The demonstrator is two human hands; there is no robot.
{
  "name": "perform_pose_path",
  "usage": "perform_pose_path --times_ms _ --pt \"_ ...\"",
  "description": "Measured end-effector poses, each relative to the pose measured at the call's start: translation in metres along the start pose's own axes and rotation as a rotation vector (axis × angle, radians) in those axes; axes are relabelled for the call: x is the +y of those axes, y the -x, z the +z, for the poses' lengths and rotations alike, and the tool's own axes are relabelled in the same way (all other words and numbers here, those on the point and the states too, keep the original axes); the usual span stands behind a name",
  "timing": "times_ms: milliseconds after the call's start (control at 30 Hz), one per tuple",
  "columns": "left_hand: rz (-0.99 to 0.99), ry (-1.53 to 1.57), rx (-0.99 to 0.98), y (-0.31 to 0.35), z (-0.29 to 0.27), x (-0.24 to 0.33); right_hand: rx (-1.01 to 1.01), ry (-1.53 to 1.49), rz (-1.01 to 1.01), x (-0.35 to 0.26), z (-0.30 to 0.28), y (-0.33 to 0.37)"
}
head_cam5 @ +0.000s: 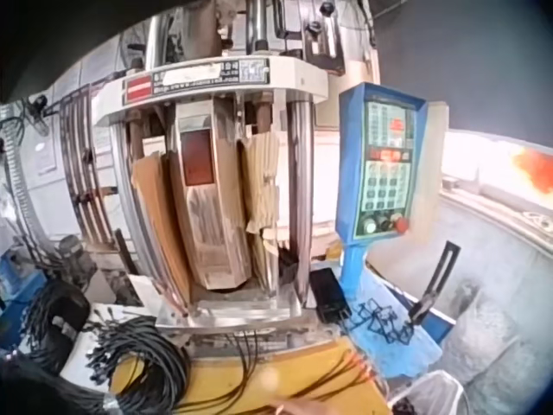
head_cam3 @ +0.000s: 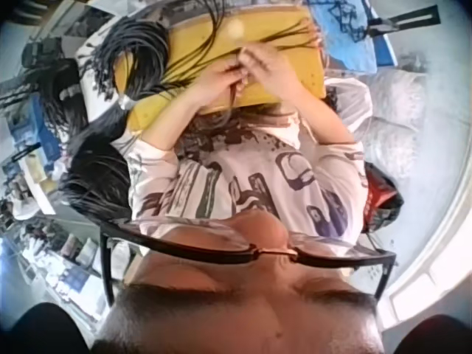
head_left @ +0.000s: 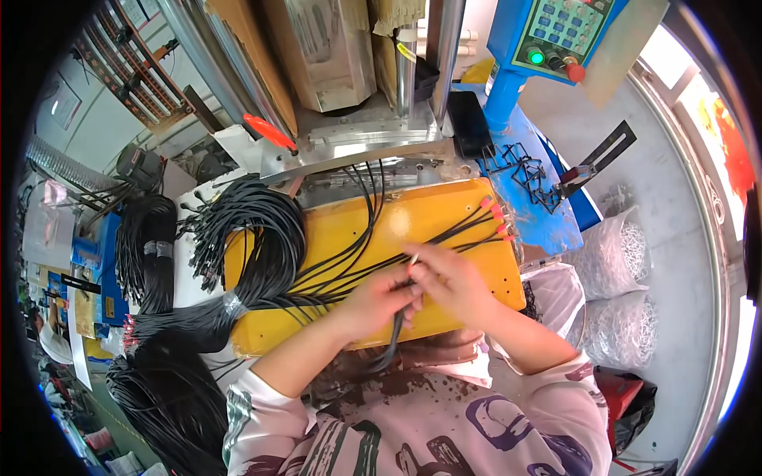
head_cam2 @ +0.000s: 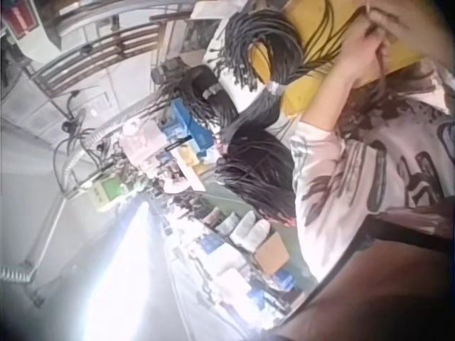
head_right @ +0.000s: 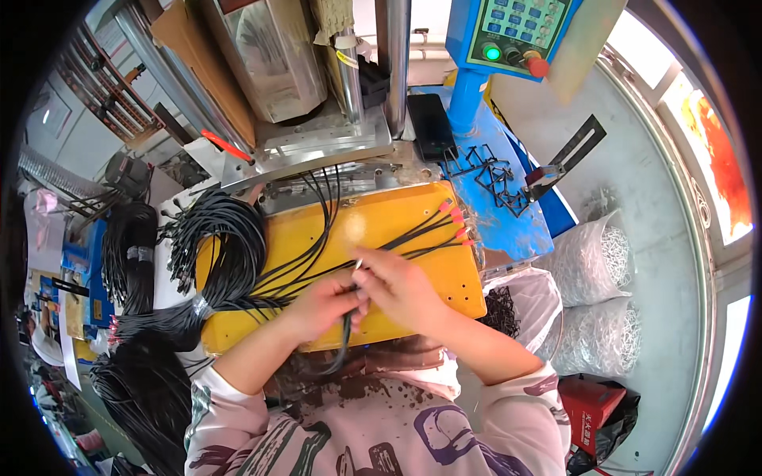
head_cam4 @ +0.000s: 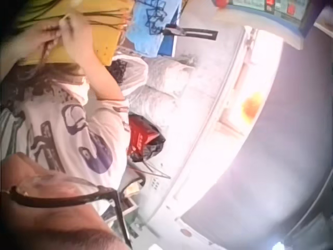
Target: The person inserts USB cable ends into a metal fixture, positions them inside a machine press, operates the machine using control buttons, and removes the processed cables.
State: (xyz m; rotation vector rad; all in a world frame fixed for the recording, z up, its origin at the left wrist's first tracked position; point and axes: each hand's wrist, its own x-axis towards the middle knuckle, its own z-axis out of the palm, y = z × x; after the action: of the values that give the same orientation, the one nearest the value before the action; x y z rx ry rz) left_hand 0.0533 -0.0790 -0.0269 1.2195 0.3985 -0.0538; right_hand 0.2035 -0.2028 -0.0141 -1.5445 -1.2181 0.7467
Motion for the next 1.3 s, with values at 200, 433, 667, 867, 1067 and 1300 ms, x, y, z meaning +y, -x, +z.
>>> perform_pose_path --times_ms 200,433,667,867,1067,1300 --pt "0.102 -0.017 0.094 -0.023 -0.029 0.018 -0.101 -0.012 -0.054 0.003 -0.017 -0.057" --pt "0.382 0.118 0.237 -0.051 -0.07 0.001 0.137 1.11 -0.306 0.047 -0.021 -0.158" --pt "0.433 0.19 0.385 -0.035 -0.06 0.007 -0.06 0.555 0.328 0.016 -0.06 -0.068" --pt "0.353 0.3 0.321 -0.024 -0.034 0.018 -0.173 -0.238 0.531 -0.015 -0.09 -0.062" --pt "0.393 0.174 0.343 -0.027 -0.034 0.009 0.12 -0.313 0.253 -0.002 -0.016 -0.092" --pt "0.368 0.238 0.445 -0.032 -0.027 0.009 0.109 -0.021 -0.002 0.01 -0.003 -0.084"
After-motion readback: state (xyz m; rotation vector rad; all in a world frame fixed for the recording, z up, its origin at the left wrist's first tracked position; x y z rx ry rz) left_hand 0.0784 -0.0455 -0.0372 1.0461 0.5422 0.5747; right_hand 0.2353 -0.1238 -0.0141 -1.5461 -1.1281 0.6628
